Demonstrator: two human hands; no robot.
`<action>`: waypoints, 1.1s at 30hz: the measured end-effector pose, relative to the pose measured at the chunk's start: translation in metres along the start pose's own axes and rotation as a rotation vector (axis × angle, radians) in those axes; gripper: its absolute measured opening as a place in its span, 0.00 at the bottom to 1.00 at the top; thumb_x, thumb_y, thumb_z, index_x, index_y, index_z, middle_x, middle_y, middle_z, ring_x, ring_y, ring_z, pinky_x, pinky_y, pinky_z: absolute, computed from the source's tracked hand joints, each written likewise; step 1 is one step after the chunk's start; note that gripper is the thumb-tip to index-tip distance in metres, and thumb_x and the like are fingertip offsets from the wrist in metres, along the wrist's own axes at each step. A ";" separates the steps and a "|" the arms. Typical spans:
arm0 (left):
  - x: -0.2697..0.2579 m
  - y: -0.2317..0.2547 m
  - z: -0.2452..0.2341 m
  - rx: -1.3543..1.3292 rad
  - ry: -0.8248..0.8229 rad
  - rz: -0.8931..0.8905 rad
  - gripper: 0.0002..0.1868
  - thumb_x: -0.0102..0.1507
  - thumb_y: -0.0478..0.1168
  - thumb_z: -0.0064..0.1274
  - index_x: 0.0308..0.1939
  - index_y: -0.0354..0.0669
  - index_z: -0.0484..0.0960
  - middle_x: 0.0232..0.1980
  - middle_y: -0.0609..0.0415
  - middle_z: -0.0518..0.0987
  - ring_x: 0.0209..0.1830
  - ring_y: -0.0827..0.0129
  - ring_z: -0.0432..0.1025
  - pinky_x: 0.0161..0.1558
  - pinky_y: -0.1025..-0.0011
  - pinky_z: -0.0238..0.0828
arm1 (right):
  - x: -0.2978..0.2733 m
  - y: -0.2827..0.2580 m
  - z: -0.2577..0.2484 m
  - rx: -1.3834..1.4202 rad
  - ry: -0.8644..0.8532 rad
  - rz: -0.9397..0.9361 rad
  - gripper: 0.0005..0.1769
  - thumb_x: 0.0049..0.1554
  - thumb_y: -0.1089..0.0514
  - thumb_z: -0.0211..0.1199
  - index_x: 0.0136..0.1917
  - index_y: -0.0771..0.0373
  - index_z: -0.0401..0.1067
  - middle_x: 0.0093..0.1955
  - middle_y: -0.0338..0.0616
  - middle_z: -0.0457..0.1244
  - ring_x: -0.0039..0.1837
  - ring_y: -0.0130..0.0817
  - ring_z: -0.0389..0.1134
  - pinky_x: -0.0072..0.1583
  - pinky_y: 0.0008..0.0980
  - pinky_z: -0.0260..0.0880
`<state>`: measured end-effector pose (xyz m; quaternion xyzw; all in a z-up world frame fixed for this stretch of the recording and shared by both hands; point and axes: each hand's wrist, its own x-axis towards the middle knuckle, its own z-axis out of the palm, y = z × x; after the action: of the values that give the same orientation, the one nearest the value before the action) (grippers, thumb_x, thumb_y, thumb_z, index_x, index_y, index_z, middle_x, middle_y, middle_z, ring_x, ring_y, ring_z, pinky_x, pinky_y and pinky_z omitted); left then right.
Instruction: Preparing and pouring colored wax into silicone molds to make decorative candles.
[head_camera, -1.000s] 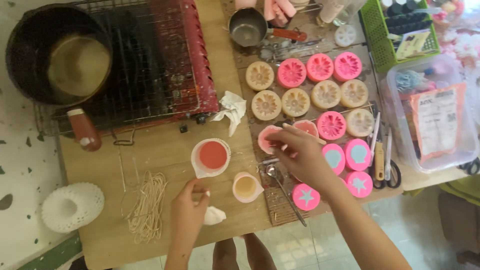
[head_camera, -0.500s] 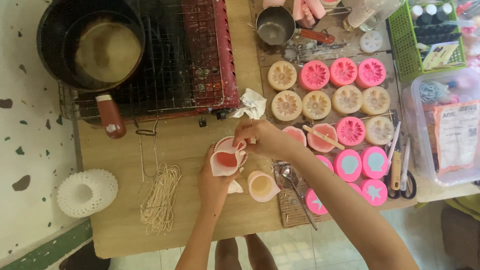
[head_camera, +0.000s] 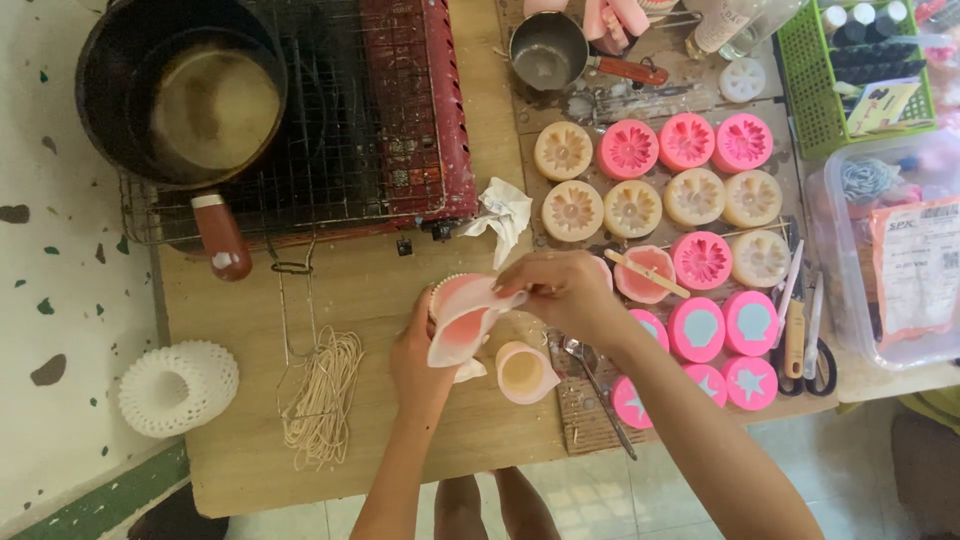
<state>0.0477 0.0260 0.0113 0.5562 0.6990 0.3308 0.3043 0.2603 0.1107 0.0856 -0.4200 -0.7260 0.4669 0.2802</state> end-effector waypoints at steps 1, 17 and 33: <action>0.000 0.000 0.001 0.048 -0.020 -0.039 0.43 0.48 0.43 0.75 0.66 0.49 0.73 0.34 0.49 0.82 0.31 0.59 0.77 0.34 0.63 0.73 | -0.007 -0.011 -0.010 -0.009 0.030 0.007 0.12 0.48 0.72 0.68 0.46 0.61 0.79 0.49 0.36 0.73 0.47 0.26 0.74 0.44 0.25 0.73; 0.000 -0.003 0.003 0.121 -0.064 -0.064 0.48 0.42 0.44 0.76 0.66 0.46 0.74 0.20 0.57 0.72 0.18 0.71 0.67 0.25 0.69 0.67 | -0.197 -0.043 -0.120 -0.433 0.745 0.260 0.09 0.56 0.73 0.70 0.50 0.68 0.79 0.40 0.40 0.69 0.39 0.19 0.64 0.40 0.19 0.60; 0.001 0.003 0.001 0.139 -0.078 -0.111 0.48 0.42 0.42 0.76 0.67 0.44 0.74 0.18 0.57 0.70 0.15 0.72 0.65 0.23 0.71 0.65 | -0.203 -0.001 -0.117 -0.618 0.703 0.385 0.06 0.54 0.66 0.72 0.47 0.65 0.79 0.35 0.40 0.66 0.37 0.23 0.65 0.42 0.25 0.64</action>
<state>0.0499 0.0280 0.0134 0.5489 0.7375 0.2422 0.3099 0.4530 -0.0149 0.1306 -0.7415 -0.6014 0.1036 0.2788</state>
